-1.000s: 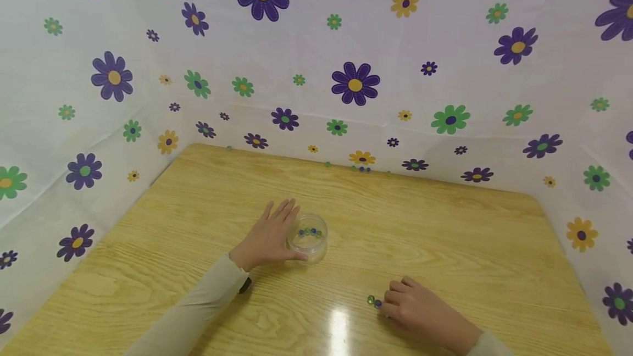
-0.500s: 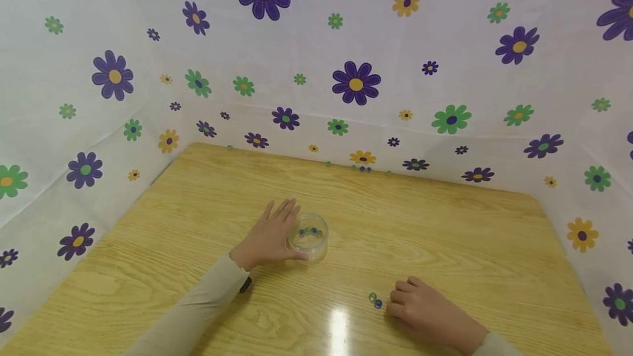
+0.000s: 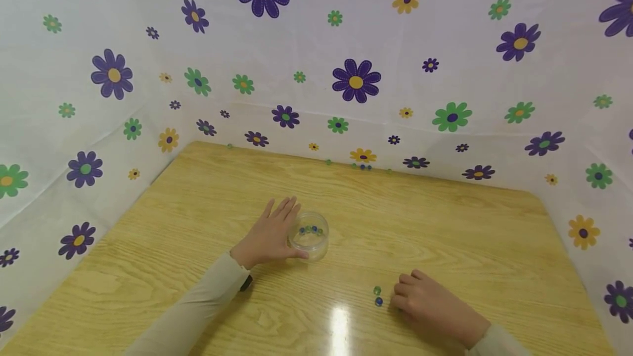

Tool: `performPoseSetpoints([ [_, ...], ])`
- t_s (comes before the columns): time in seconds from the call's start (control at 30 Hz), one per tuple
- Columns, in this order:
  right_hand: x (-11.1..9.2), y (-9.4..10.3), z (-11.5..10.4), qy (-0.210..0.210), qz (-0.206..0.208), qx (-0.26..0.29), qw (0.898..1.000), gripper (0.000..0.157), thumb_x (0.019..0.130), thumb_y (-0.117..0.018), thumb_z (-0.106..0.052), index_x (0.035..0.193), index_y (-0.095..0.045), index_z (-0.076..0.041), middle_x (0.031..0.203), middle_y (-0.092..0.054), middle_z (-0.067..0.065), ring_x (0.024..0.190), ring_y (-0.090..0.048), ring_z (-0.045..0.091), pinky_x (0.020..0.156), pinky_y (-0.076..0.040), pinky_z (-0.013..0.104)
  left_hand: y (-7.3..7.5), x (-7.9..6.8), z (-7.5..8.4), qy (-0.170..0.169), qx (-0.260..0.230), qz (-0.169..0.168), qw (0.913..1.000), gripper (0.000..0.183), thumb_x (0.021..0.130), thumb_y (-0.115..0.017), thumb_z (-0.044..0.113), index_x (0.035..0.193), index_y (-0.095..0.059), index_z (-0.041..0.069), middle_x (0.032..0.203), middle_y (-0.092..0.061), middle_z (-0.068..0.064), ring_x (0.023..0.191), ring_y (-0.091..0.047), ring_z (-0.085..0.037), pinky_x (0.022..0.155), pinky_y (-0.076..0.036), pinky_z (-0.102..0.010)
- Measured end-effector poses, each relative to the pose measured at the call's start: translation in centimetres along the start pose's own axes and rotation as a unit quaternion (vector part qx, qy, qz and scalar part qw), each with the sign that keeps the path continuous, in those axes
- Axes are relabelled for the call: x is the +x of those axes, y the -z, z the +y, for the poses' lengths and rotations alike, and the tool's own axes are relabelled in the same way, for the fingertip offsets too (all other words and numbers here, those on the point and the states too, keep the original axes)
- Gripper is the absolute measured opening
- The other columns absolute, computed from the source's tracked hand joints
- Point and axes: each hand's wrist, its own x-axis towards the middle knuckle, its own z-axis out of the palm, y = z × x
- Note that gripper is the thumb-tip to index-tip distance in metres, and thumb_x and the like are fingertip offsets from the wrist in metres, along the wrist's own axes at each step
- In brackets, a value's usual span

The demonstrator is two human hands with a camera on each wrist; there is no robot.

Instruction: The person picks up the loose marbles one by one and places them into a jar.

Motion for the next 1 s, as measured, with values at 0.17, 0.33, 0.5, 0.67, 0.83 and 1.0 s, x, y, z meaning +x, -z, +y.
performPoseSetpoints([
  [0.17,0.3,0.5,0.6,-0.001,0.006,-0.020,1.000,0.031,0.060,-0.086,-0.019,0.083,-0.065,-0.020,0.081,-0.061,-0.011,0.075,-0.049,0.006,0.064,-0.042,0.026,0.0,0.2,0.0,-0.002,0.001,0.003,1.0000,0.112,0.070,-0.056,0.077,0.146,-0.029,-0.001,0.154,-0.024,-0.019,0.144,-0.021,-0.031,0.117,-0.013,-0.052],
  [0.33,0.9,1.0,1.5,0.000,0.035,-0.026,0.999,0.021,0.069,-0.080,-0.011,0.081,-0.064,-0.018,0.079,-0.060,-0.009,0.073,-0.049,0.008,0.065,-0.043,0.028,0.1,0.2,-0.1,-0.003,0.000,0.002,1.0000,0.113,0.070,-0.056,0.077,0.146,-0.029,-0.001,0.154,-0.023,-0.019,0.145,-0.021,-0.031,0.117,-0.012,-0.052],
  [0.5,2.2,1.4,2.3,0.006,0.082,-0.030,0.996,0.036,0.098,-0.032,-0.023,0.083,-0.065,-0.018,0.077,-0.059,-0.008,0.071,-0.050,0.010,0.063,-0.043,0.028,0.1,0.3,-0.2,-0.003,0.002,0.004,1.0000,0.112,0.070,-0.056,0.078,0.146,-0.029,-0.001,0.154,-0.023,-0.020,0.145,-0.021,-0.031,0.117,-0.012,-0.053],
  [0.67,4.0,2.1,2.7,0.009,0.102,-0.040,0.994,0.041,0.099,-0.029,-0.026,0.083,-0.065,-0.017,0.078,-0.061,-0.006,0.073,-0.053,0.012,0.065,-0.043,0.030,0.1,0.2,-0.1,-0.003,0.001,0.003,1.0000,0.113,0.070,-0.055,0.078,0.146,-0.029,-0.001,0.154,-0.023,-0.020,0.145,-0.021,-0.031,0.117,-0.012,-0.053],
  [0.83,5.6,2.9,3.0,0.009,0.097,-0.048,0.994,0.004,0.086,-0.063,-0.016,0.085,-0.067,-0.016,0.081,-0.063,-0.005,0.076,-0.056,0.014,0.068,-0.046,0.032,0.1,0.1,0.0,-0.002,-0.005,0.000,1.0000,0.112,0.071,-0.055,0.077,0.146,-0.028,-0.001,0.154,-0.023,-0.020,0.145,-0.020,-0.031,0.117,-0.012,-0.053],
  [1.0,7.0,3.7,3.3,0.014,0.107,-0.055,0.993,0.015,0.074,-0.076,-0.012,0.086,-0.068,-0.014,0.081,-0.064,-0.004,0.077,-0.057,0.015,0.069,-0.047,0.032,0.1,0.0,0.0,-0.001,-0.008,-0.002,1.0000,0.112,0.071,-0.056,0.076,0.146,-0.028,-0.001,0.155,-0.023,-0.019,0.145,-0.020,-0.031,0.117,-0.012,-0.052],
])
